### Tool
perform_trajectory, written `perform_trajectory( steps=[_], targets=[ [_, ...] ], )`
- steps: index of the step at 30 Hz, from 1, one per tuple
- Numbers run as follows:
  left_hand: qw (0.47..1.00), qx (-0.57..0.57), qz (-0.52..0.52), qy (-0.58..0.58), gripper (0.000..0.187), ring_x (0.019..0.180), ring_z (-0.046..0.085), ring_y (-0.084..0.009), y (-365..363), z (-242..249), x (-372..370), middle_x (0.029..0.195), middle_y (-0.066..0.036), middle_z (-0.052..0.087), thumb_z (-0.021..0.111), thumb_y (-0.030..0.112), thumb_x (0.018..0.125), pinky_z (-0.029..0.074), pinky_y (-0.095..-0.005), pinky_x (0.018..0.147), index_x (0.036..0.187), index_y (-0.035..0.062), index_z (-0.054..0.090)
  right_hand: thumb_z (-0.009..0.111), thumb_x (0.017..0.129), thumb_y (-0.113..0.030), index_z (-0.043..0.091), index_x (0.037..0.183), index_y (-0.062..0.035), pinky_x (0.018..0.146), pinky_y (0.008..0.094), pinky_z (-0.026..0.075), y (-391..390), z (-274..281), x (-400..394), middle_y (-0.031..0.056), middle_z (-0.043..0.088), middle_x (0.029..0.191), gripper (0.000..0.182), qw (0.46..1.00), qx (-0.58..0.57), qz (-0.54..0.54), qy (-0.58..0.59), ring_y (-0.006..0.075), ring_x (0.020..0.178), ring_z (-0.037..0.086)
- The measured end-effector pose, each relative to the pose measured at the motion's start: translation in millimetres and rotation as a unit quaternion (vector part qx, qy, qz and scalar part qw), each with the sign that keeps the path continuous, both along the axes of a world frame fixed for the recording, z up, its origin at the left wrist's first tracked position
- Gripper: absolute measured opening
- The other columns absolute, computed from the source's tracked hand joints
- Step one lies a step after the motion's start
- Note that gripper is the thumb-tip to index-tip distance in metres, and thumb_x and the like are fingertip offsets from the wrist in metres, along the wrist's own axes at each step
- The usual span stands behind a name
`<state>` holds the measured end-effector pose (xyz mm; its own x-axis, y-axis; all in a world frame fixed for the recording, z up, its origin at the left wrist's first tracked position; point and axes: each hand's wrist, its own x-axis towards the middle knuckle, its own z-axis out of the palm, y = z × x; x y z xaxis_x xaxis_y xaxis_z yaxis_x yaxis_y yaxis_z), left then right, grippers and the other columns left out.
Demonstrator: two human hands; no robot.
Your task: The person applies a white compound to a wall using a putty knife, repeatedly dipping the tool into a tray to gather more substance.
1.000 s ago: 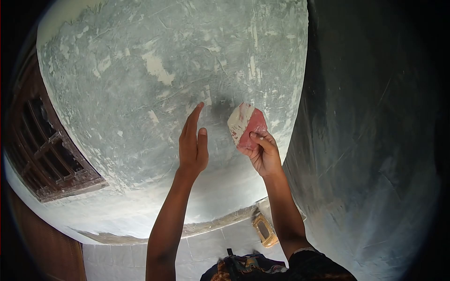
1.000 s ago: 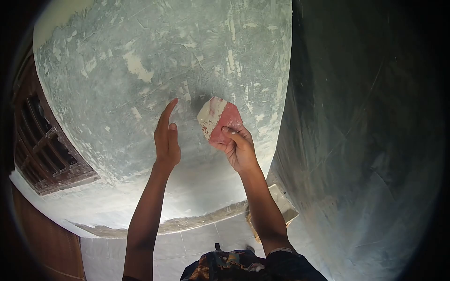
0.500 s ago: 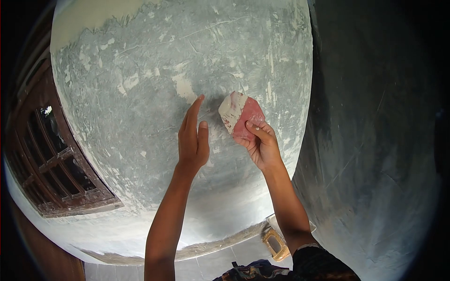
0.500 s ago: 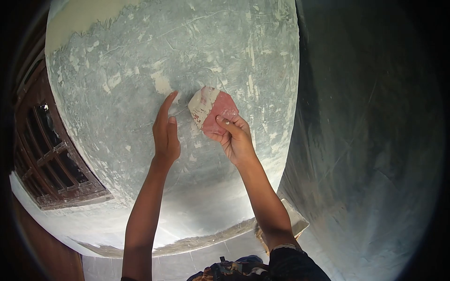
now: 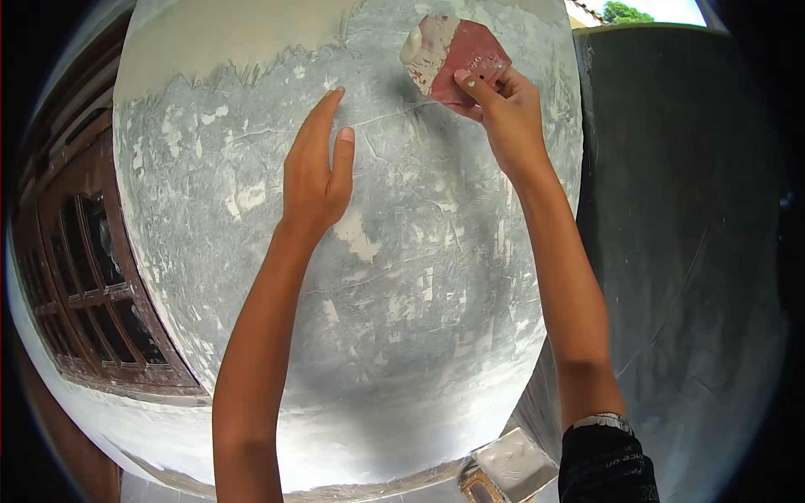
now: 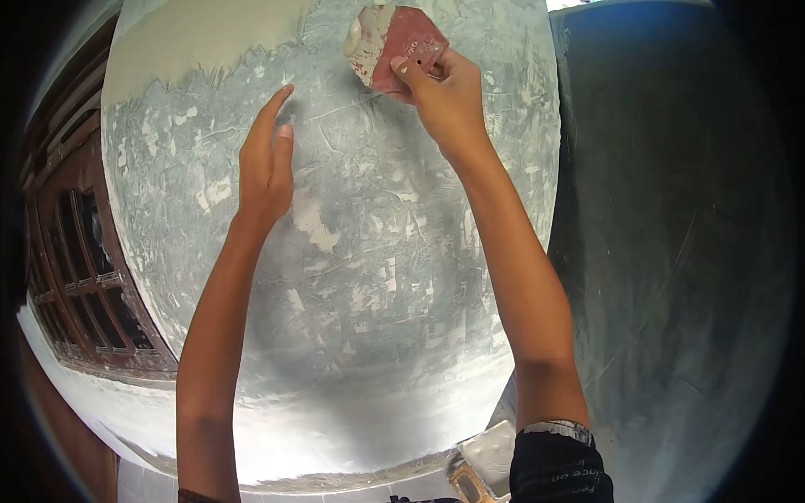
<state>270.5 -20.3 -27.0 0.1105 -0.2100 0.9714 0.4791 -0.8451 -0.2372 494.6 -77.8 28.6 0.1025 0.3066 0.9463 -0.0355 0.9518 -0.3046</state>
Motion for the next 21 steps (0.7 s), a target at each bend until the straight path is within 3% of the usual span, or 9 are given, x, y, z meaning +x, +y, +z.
perform_trajectory(
  steps=[6, 8, 9, 11, 12, 13, 15, 19, 21],
  targets=[
    [0.996, 0.031, 0.073, -0.040, 0.045, 0.131, 0.050, -0.0403, 17.1, 48.2, -29.9, 0.138, -0.026, 0.054, 0.043, 0.025, 0.102, 0.039, -0.0456, 0.110, 0.137, -0.0037, 0.051, 0.067, 0.089, -0.007, 0.067, 0.092, 0.0014, 0.076, 0.0367, 0.058, 32.5, 94.8, -4.9, 0.0096, 0.070, 0.097, 0.009, 0.955, 0.153, -0.247, -0.059, 0.0215, 0.087, 0.070],
    [0.992, 0.044, 0.107, -0.054, 0.044, 0.132, 0.049, -0.0393, 24.0, 54.2, -38.3, 0.138, -0.025, 0.054, 0.046, 0.022, 0.101, 0.037, -0.0451, 0.112, 0.136, -0.0042, 0.051, 0.058, 0.085, -0.001, 0.070, 0.088, 0.0018, 0.073, 0.0452, 0.055, 36.7, 117.2, -17.2, 0.0239, 0.066, 0.088, 0.013, 0.901, 0.248, -0.349, -0.076, 0.0363, 0.088, 0.068],
    [0.992, 0.047, 0.107, -0.055, 0.044, 0.132, 0.049, -0.0393, 29.8, 55.0, -41.8, 0.138, -0.025, 0.054, 0.046, 0.022, 0.101, 0.037, -0.0451, 0.112, 0.136, -0.0042, 0.051, 0.058, 0.085, -0.001, 0.070, 0.088, 0.0018, 0.073, 0.0452, 0.055, 42.1, 127.7, -21.6, 0.0239, 0.066, 0.088, 0.013, 0.900, 0.251, -0.349, -0.075, 0.0363, 0.088, 0.068],
    [0.982, 0.093, 0.156, -0.047, 0.044, 0.133, 0.048, -0.0386, 37.8, 54.4, -45.5, 0.138, -0.023, 0.055, 0.048, 0.019, 0.099, 0.036, -0.0451, 0.113, 0.136, -0.0046, 0.051, 0.058, 0.083, 0.001, 0.069, 0.089, 0.0043, 0.073, 0.0472, 0.052, 52.4, 142.1, -31.7, 0.0250, 0.063, 0.093, 0.013, 0.801, 0.392, -0.443, -0.090, 0.0386, 0.085, 0.065],
    [0.982, 0.095, 0.155, -0.047, 0.044, 0.133, 0.048, -0.0386, 42.1, 53.2, -47.1, 0.138, -0.023, 0.055, 0.048, 0.019, 0.099, 0.036, -0.0451, 0.113, 0.136, -0.0046, 0.051, 0.057, 0.085, -0.001, 0.069, 0.088, 0.0044, 0.075, 0.0481, 0.051, 59.8, 145.2, -37.6, 0.0232, 0.062, 0.094, 0.013, 0.789, 0.399, -0.459, -0.081, 0.0403, 0.082, 0.063],
    [0.979, 0.107, 0.169, -0.039, 0.044, 0.133, 0.048, -0.0384, 41.9, 52.0, -47.2, 0.138, -0.023, 0.055, 0.049, 0.018, 0.098, 0.035, -0.0452, 0.114, 0.136, -0.0048, 0.051, 0.057, 0.085, -0.001, 0.069, 0.088, 0.0044, 0.075, 0.0481, 0.051, 65.7, 149.8, -41.3, 0.0232, 0.062, 0.094, 0.013, 0.788, 0.400, -0.460, -0.080, 0.0403, 0.082, 0.063],
    [0.975, 0.119, 0.183, -0.028, 0.045, 0.134, 0.048, -0.0382, 42.4, 52.4, -47.4, 0.138, -0.022, 0.055, 0.050, 0.017, 0.097, 0.034, -0.0452, 0.114, 0.136, -0.0049, 0.051, 0.056, 0.088, -0.005, 0.068, 0.085, 0.0041, 0.076, 0.0481, 0.051, 76.1, 157.4, -46.9, 0.0219, 0.061, 0.091, 0.015, 0.703, 0.462, -0.534, -0.083, 0.0409, 0.084, 0.063],
    [0.982, 0.098, 0.157, -0.044, 0.045, 0.134, 0.048, -0.0382, 42.4, 51.2, -47.8, 0.138, -0.023, 0.055, 0.051, 0.016, 0.096, 0.034, -0.0457, 0.114, 0.135, -0.0047, 0.051, 0.055, 0.092, -0.012, 0.067, 0.085, 0.0041, 0.077, 0.0482, 0.052, 95.2, 148.2, -52.4, 0.0226, 0.064, 0.093, 0.021, 0.710, 0.424, -0.542, -0.147, 0.0399, 0.085, 0.065],
    [0.984, 0.093, 0.149, -0.043, 0.045, 0.133, 0.048, -0.0380, 42.7, 50.1, -49.0, 0.138, -0.023, 0.055, 0.051, 0.017, 0.096, 0.034, -0.0458, 0.114, 0.135, -0.0046, 0.051, 0.063, 0.080, 0.001, 0.068, 0.091, 0.0046, 0.071, 0.0402, 0.059, 85.6, 110.7, -53.6, 0.0164, 0.069, 0.094, 0.013, 0.641, 0.360, -0.630, -0.248, 0.0299, 0.091, 0.069]
  ],
)
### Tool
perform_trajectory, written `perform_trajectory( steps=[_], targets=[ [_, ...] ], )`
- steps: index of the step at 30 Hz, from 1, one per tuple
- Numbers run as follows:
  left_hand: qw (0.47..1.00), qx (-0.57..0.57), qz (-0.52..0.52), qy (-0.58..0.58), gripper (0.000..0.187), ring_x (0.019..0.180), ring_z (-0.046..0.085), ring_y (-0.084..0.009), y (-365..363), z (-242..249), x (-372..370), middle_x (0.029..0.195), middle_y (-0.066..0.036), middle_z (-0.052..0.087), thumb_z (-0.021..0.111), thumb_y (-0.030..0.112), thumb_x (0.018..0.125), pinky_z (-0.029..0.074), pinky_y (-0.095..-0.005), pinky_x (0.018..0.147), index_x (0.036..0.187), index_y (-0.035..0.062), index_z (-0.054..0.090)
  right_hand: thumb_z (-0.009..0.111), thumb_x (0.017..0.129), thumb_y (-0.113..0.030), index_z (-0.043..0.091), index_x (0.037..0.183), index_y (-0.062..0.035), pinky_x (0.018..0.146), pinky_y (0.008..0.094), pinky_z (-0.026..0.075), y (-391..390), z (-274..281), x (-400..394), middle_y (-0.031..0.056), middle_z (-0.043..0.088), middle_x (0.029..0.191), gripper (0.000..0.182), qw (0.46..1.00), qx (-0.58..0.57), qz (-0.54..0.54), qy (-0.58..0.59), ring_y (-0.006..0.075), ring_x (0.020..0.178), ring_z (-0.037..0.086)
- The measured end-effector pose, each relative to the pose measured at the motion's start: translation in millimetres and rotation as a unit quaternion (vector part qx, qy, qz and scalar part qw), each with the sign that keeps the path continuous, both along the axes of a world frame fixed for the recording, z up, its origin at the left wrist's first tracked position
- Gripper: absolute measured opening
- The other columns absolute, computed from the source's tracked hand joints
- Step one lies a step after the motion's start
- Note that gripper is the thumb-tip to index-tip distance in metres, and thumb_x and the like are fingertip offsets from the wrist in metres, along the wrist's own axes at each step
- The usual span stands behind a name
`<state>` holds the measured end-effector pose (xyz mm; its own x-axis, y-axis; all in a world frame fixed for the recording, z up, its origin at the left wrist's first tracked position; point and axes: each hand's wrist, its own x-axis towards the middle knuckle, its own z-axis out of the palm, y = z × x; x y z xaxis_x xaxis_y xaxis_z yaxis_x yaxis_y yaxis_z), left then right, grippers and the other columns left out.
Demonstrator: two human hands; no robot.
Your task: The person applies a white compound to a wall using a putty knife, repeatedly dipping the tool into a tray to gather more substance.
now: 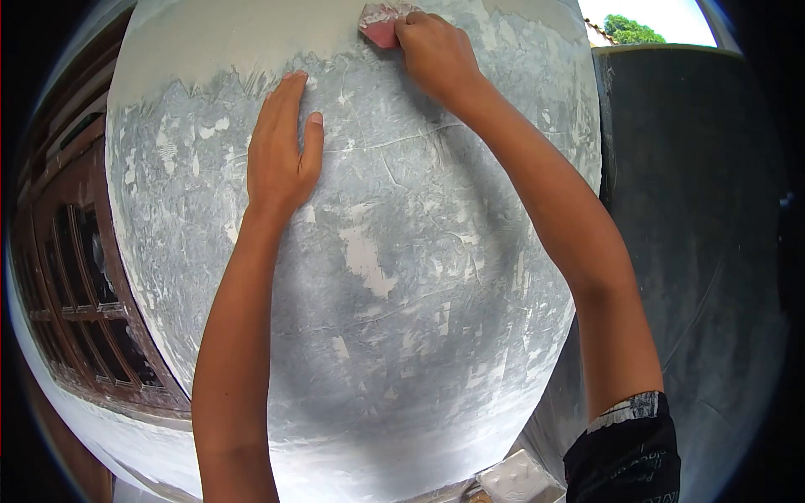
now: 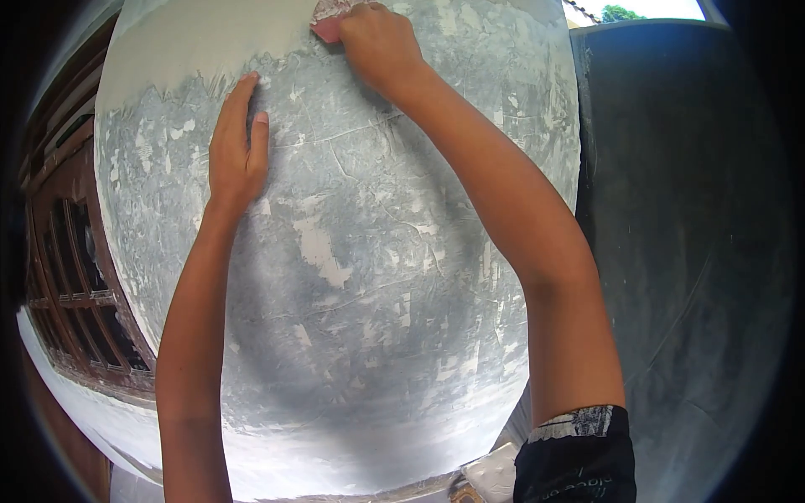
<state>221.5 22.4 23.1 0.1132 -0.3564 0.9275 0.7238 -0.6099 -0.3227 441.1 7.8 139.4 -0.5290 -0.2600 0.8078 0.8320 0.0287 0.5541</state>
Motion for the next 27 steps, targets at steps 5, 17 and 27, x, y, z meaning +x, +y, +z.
perform_trajectory(
  steps=[5, 17, 27],
  targets=[
    [1.000, -0.007, 0.006, -0.001, 0.044, 0.136, 0.047, -0.0364, 1.3, -0.5, 0.7, 0.143, -0.020, 0.052, 0.044, 0.019, 0.100, 0.031, -0.0441, 0.117, 0.141, 0.0017, 0.049, 0.061, 0.077, -0.001, 0.067, 0.084, -0.0006, 0.069, 0.0453, 0.055, -22.8, -50.8, -5.0, 0.0155, 0.066, 0.089, 0.009, 0.996, -0.033, 0.070, 0.032, 0.0340, 0.087, 0.066],
    [1.000, 0.006, -0.022, -0.012, 0.041, 0.130, 0.052, -0.0375, 0.6, 0.1, 0.8, 0.132, -0.024, 0.059, 0.051, 0.016, 0.095, 0.036, -0.0461, 0.113, 0.130, -0.0054, 0.055, 0.059, 0.080, -0.002, 0.069, 0.088, -0.0027, 0.068, 0.0447, 0.054, -21.2, -44.3, -13.6, 0.0157, 0.068, 0.086, 0.013, 0.999, -0.040, 0.019, -0.010, 0.0365, 0.079, 0.067],
    [0.999, 0.009, -0.027, -0.021, 0.040, 0.127, 0.054, -0.0392, 2.3, 0.5, 0.4, 0.130, -0.025, 0.060, 0.050, 0.016, 0.095, 0.039, -0.0463, 0.111, 0.129, -0.0043, 0.057, 0.060, 0.093, -0.022, 0.071, 0.083, -0.0022, 0.076, 0.0469, 0.053, -6.7, 56.2, -16.3, 0.0248, 0.068, 0.089, 0.025, 0.991, -0.057, 0.095, 0.076, 0.0416, 0.085, 0.067]
  ],
)
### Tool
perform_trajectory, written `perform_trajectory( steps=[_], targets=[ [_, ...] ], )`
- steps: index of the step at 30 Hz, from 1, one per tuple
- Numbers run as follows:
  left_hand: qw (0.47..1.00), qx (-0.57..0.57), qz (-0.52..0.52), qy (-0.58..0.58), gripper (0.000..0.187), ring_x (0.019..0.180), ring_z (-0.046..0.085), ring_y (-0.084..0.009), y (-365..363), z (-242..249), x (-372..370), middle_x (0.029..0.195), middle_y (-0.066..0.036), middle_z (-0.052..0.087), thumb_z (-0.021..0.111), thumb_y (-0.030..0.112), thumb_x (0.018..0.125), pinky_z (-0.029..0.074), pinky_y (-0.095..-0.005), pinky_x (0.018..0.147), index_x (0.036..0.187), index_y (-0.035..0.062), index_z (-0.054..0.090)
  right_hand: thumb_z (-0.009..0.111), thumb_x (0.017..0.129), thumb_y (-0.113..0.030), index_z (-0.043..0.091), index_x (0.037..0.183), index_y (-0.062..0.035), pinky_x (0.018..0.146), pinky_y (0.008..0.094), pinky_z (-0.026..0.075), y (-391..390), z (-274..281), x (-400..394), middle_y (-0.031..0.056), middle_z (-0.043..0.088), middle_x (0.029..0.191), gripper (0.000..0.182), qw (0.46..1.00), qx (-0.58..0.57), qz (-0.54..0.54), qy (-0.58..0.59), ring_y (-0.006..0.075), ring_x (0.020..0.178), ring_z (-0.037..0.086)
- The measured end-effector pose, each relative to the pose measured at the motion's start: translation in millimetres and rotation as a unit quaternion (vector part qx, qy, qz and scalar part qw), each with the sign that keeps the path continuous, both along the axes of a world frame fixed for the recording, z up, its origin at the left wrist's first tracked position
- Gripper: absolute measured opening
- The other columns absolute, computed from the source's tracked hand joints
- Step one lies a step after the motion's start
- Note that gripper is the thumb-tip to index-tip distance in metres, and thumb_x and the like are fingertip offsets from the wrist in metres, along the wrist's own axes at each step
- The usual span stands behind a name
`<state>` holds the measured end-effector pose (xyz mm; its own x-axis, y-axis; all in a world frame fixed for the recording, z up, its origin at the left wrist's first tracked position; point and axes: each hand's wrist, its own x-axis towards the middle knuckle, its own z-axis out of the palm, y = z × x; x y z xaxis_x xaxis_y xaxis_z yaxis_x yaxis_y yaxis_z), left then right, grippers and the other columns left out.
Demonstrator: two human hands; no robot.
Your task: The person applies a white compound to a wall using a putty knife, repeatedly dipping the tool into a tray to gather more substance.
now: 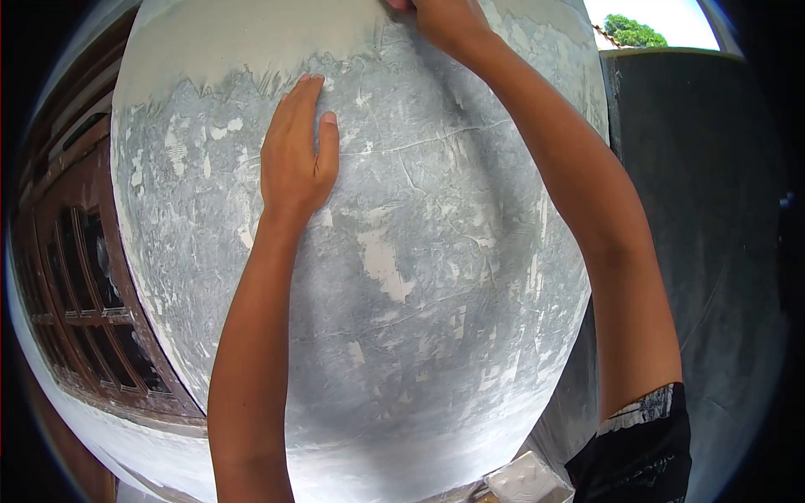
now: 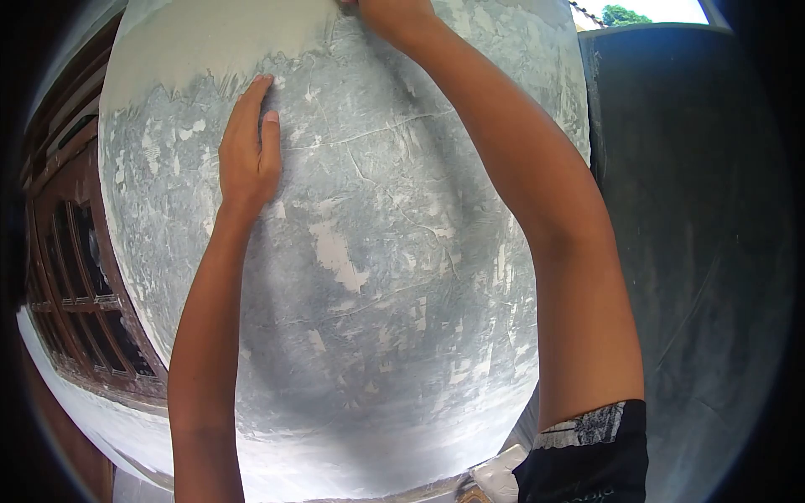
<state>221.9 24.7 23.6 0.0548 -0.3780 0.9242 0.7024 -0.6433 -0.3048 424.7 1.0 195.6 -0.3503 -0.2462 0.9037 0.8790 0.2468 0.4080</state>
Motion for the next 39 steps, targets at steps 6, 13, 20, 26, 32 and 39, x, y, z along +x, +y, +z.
perform_trajectory(
  steps=[6, 13, 20, 26, 32, 39],
  targets=[
    [1.000, -0.003, -0.029, -0.001, 0.040, 0.127, 0.054, -0.0403, 1.3, -0.4, -1.0, 0.130, -0.026, 0.060, 0.050, 0.017, 0.095, 0.039, -0.0464, 0.111, 0.128, -0.0047, 0.057, 0.058, 0.081, 0.001, 0.073, 0.098, -0.0058, 0.075, 0.0459, 0.055, -18.2, -116.9, -7.4, 0.0156, 0.072, 0.094, 0.023, 0.994, -0.078, -0.059, -0.051, 0.0353, 0.085, 0.070],
    [1.000, -0.012, -0.013, -0.008, 0.041, 0.128, 0.053, -0.0380, 2.4, -1.4, -1.7, 0.133, -0.023, 0.059, 0.045, 0.018, 0.098, 0.040, -0.0433, 0.109, 0.131, -0.0031, 0.056, 0.058, 0.090, -0.016, 0.070, 0.085, -0.0015, 0.073, 0.0479, 0.053, -8.9, 1.2, -2.4, 0.0248, 0.067, 0.090, 0.019, 0.998, 0.004, 0.065, 0.008, 0.0412, 0.084, 0.066],
    [1.000, 0.002, -0.014, -0.009, 0.039, 0.126, 0.055, -0.0397, 0.5, -0.8, -0.6, 0.130, -0.025, 0.060, 0.048, 0.017, 0.096, 0.043, -0.0440, 0.107, 0.127, -0.0045, 0.059, 0.058, 0.083, -0.002, 0.071, 0.099, -0.0112, 0.072, 0.0439, 0.055, -26.6, -119.4, 0.0, 0.0154, 0.071, 0.091, 0.023, 0.990, -0.065, -0.080, -0.095, 0.0341, 0.083, 0.069],
    [1.000, 0.004, -0.007, -0.012, 0.038, 0.125, 0.055, -0.0393, 2.2, -0.6, -0.3, 0.129, -0.025, 0.061, 0.049, 0.016, 0.096, 0.043, -0.0444, 0.107, 0.127, -0.0038, 0.060, 0.058, 0.091, -0.017, 0.069, 0.081, -0.0020, 0.069, 0.0470, 0.051, -16.0, -17.9, -14.4, 0.0233, 0.068, 0.088, 0.022, 0.996, 0.014, 0.074, -0.044, 0.0414, 0.081, 0.067],
    [1.000, -0.028, -0.012, -0.008, 0.041, 0.130, 0.052, -0.0359, 2.7, -1.8, -2.2, 0.137, -0.021, 0.057, 0.040, 0.020, 0.102, 0.038, -0.0410, 0.111, 0.135, -0.0001, 0.055, 0.062, 0.078, 0.001, 0.065, 0.088, 0.0018, 0.072, 0.0477, 0.054, -19.2, -83.1, -7.7, 0.0194, 0.068, 0.085, 0.011, 0.992, -0.036, -0.041, -0.118, 0.0380, 0.080, 0.068],
    [1.000, -0.017, 0.005, -0.008, 0.041, 0.130, 0.053, -0.0354, 2.6, -1.7, -0.1, 0.137, -0.020, 0.058, 0.041, 0.019, 0.101, 0.039, -0.0410, 0.110, 0.134, 0.0001, 0.056, 0.055, 0.097, -0.023, 0.067, 0.081, 0.0021, 0.069, 0.0480, 0.050, -33.1, -35.0, -0.9, 0.0277, 0.065, 0.087, 0.032, 0.992, -0.022, 0.121, -0.031, 0.0439, 0.079, 0.066]
  ],
)
